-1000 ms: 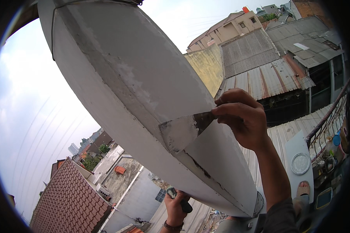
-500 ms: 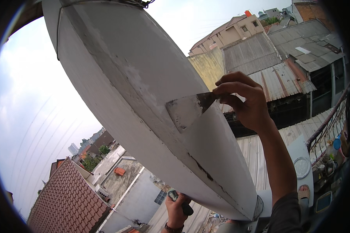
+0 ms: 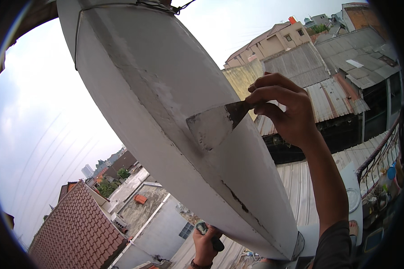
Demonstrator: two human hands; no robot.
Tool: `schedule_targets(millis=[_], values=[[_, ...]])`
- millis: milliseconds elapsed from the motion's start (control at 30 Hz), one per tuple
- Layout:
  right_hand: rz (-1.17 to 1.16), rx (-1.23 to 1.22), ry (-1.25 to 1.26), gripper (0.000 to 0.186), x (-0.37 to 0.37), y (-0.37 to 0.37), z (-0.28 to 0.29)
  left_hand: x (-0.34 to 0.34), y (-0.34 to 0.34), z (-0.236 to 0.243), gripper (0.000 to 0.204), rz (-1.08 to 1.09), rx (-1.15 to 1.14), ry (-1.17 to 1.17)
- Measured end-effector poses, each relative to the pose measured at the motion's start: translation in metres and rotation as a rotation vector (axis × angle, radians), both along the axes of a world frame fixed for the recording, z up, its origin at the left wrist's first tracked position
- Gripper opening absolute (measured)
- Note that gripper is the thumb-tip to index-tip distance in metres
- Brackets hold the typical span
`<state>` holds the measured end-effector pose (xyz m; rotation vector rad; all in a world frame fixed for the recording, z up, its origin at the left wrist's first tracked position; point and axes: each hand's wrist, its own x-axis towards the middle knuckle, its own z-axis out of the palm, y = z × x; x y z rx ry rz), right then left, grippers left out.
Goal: The person scoops white plaster from a putty knife onto a smaller trowel and applies it to a vertical white beam. The person repeatedly smooths the plaster along the beam's surface and edge, working on a narrow section.
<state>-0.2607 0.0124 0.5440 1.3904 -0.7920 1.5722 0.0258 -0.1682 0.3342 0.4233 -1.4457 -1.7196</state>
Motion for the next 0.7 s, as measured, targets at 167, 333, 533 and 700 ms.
schedule_targets(millis=[167,333,533,700], values=[[-0.064,0.065,0.074,0.027,-0.003,0.000,0.009,0.001,-0.001,-0.002,0.023,-0.022,0.007,0.017],[-0.066,0.043,0.014,0.027,-0.009,0.004,0.010,0.001,0.002,0.001,0.020,0.011,0.002,0.014],[-0.003,0.026,0.058,0.026,-0.001,-0.009,0.023,-0.001,0.005,0.004,0.017,0.008,0.009,0.025],[-0.042,0.014,0.030,0.027,-0.011,-0.006,0.025,-0.001,0.007,0.009,0.021,0.031,0.027,0.022]])
